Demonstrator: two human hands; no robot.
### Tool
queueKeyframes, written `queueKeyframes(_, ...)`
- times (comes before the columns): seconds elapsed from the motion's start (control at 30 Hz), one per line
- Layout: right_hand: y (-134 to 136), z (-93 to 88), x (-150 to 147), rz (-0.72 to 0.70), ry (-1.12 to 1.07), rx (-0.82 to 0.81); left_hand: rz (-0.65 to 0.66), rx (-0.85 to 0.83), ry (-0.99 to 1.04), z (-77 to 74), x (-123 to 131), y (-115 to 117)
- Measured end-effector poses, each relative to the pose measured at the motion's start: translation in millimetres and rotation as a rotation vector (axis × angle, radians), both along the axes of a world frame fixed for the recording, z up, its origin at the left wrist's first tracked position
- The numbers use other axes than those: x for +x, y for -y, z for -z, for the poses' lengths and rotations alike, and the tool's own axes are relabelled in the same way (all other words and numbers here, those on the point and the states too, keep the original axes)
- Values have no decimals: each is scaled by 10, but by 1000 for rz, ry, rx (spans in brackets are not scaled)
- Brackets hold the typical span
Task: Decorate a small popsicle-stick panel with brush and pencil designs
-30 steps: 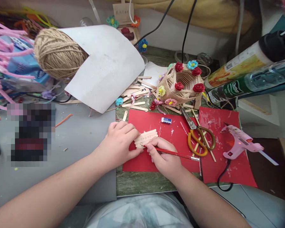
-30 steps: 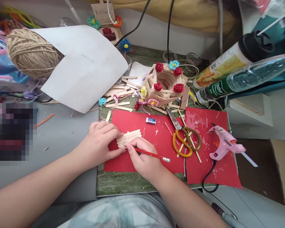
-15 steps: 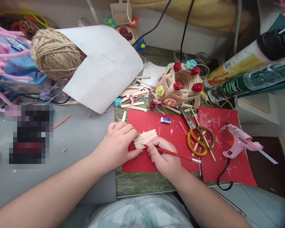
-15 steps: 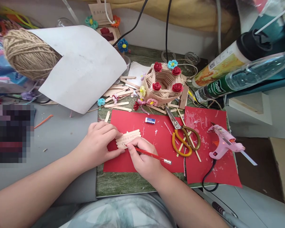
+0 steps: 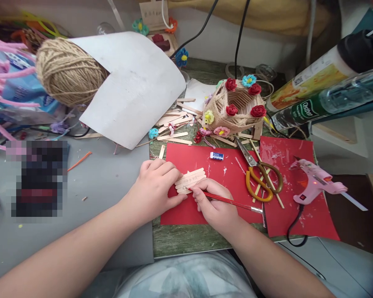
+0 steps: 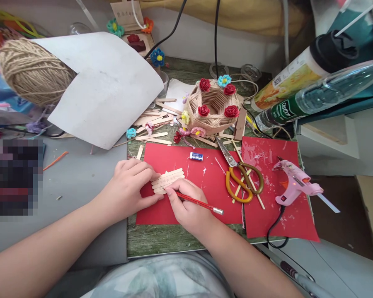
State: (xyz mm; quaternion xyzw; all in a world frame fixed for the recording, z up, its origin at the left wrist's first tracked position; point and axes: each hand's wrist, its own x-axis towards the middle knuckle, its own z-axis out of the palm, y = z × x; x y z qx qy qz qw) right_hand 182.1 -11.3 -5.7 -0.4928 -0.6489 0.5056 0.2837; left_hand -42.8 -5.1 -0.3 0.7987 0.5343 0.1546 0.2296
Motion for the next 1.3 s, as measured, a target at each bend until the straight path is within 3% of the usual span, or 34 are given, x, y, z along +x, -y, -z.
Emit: queueKeyframes(1.3, -36, -19, -7, -26, -21, 39, -2, 19, -3, 6, -7, 4)
